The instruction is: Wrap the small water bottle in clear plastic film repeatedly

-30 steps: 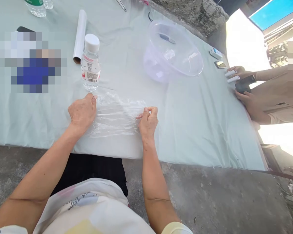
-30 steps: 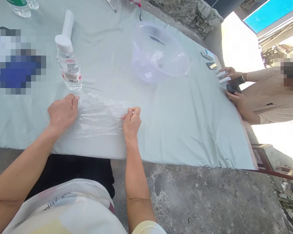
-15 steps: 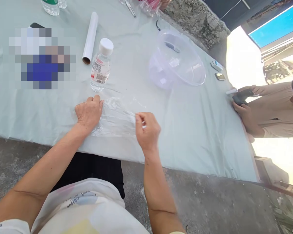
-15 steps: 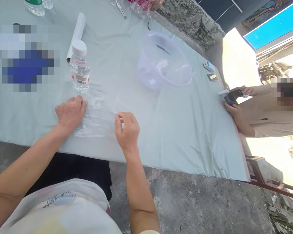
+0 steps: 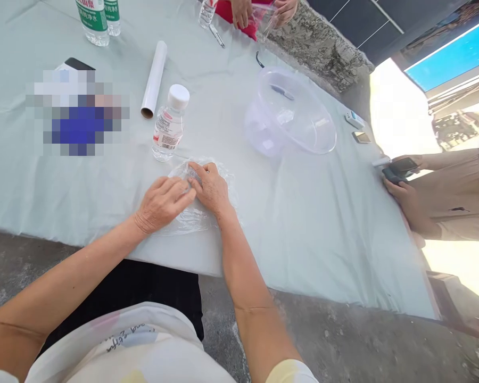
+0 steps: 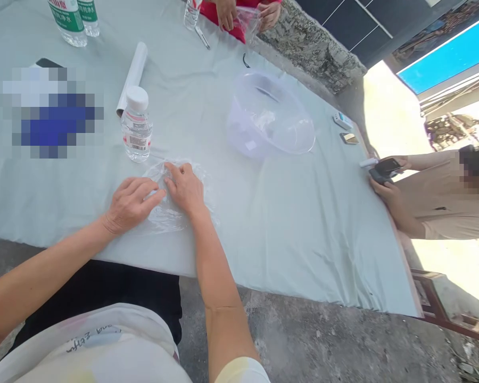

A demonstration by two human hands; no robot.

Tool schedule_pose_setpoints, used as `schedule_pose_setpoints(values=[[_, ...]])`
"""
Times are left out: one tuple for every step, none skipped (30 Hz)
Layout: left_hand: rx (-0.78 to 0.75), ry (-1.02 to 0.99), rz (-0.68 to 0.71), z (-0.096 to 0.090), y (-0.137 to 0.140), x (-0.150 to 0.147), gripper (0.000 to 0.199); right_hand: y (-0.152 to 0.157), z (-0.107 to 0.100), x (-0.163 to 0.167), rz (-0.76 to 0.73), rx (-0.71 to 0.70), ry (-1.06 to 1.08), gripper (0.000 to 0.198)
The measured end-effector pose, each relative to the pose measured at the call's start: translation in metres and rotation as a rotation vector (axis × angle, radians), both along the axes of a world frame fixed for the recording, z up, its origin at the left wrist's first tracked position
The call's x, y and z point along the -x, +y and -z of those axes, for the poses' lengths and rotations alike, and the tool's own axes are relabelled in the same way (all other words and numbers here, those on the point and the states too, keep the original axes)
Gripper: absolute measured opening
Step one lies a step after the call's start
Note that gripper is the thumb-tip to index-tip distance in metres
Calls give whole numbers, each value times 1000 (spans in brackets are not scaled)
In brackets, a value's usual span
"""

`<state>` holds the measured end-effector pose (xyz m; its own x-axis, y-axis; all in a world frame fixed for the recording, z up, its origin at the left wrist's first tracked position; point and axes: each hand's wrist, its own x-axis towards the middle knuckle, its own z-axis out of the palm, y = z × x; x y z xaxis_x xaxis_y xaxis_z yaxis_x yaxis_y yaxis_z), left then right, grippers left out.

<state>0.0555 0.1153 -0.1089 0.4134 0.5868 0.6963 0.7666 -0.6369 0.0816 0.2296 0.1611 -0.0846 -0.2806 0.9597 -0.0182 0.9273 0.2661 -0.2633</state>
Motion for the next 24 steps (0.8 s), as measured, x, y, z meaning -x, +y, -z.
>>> schedule_pose_setpoints(values=[[-9,66,102,1,0,-2,29,2,-1,-1,-4,8,-10,48],[13,123,159,1,-1,-3,30,5,-2,-2,-5,12,-19,50],[60,158,174,1,-1,-4,27,8,-3,-5,-5,10,-27,51],[126,171,160,0,-1,-5,23,12,-4,-7,-4,4,-34,53],[199,168,139,-1,-1,-4,22,16,-4,-11,-4,-3,-38,54],[272,160,120,-2,-1,-4,27,20,-4,-16,-6,-12,-40,54],[337,155,101,-4,-2,-3,36,24,-3,-22,-10,-25,-40,54],[394,156,75,-5,-2,-2,46,28,-2,-29,-15,-41,-38,53],[443,163,36,-6,-2,-1,54,31,0,-37,-20,-61,-34,52],[490,174,-11,-8,-3,-1,61,35,1,-46,-20,-83,-29,51],[533,189,-59,-9,-4,-1,66,38,2,-56,-12,-104,-23,50],[571,204,-102,-10,-4,-1,71,41,2,-66,14,-119,-18,49],[603,219,-135,-12,-5,-2,75,43,2,-76,68,-123,-15,47],[627,229,-159,-13,-6,-3,78,46,0,-84,153,-115,-11,46],[644,232,-176,-14,-6,-3,79,48,-4,-91,261,-104,-1,45],[656,227,-187,-15,-6,-4,81,50,-9,-94,366,-98,23,45],[665,218,-193,-16,-7,-4,81,52,-15,-93,438,-102,65,46],[671,206,-196,-16,-7,-5,82,54,-21,-87,459,-111,128,50],[674,194,-196,-16,-7,-5,82,55,-29,-77,422,-121,206,55],[672,183,-196,-16,-7,-4,83,56,-36,-63,339,-127,287,63],[669,174,-195,-16,-7,-4,83,56,-42,-45,233,-120,357,71],[666,169,-195,-16,-7,-3,84,55,-48,-25,134,-102,407,78],[663,169,-196,-16,-7,-3,84,54,-52,-3,66,-86,425,83],[661,171,-197,-15,-7,-2,84,52,-55,18,24,-72,420,85]])
